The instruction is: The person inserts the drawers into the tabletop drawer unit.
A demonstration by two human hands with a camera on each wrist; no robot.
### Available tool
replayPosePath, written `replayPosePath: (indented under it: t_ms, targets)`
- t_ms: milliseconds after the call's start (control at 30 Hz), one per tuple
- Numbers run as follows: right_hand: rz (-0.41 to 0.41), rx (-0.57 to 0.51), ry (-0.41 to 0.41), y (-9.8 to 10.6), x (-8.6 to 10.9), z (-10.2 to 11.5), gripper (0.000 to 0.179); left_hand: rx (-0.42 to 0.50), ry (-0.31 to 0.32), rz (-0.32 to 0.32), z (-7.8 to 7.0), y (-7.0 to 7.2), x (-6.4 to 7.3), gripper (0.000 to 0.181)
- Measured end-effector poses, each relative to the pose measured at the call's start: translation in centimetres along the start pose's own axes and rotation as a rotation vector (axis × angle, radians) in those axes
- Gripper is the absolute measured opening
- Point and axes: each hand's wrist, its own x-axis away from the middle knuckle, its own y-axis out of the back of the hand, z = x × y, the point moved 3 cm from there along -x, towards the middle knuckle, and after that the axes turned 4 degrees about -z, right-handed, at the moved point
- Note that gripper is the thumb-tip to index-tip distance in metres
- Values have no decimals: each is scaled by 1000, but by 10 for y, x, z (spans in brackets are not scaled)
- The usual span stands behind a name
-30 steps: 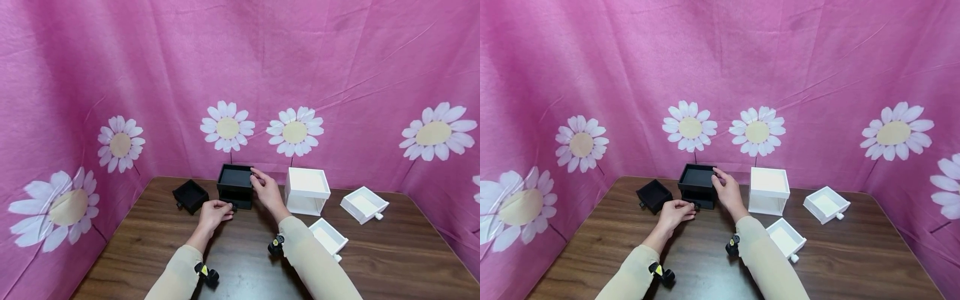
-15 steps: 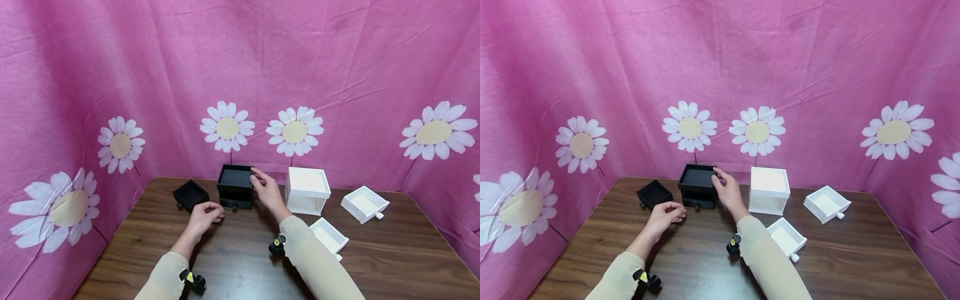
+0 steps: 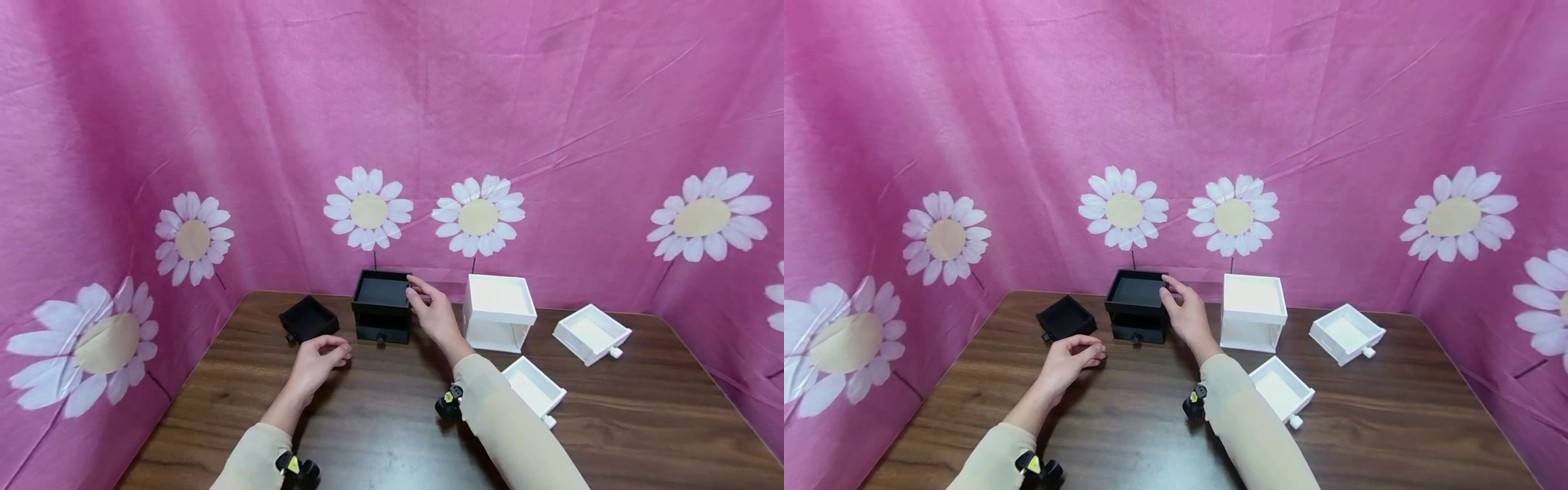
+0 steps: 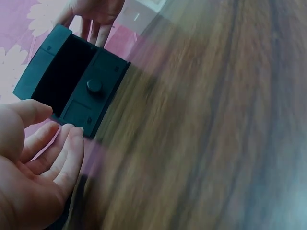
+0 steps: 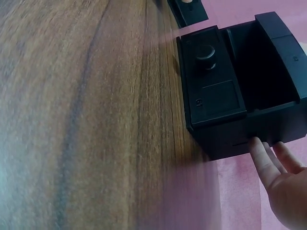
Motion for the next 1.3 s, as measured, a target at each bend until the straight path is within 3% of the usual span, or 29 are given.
replayPosePath:
  t_ms: [433, 1300]
  targets:
    - [-11, -8, 19, -1, -1, -1, 42, -36, -21, -25, 3, 28, -1, 21]
    - [-2, -18, 28, -1, -4, -4, 42, 40, 7, -99, 2, 68, -1, 25]
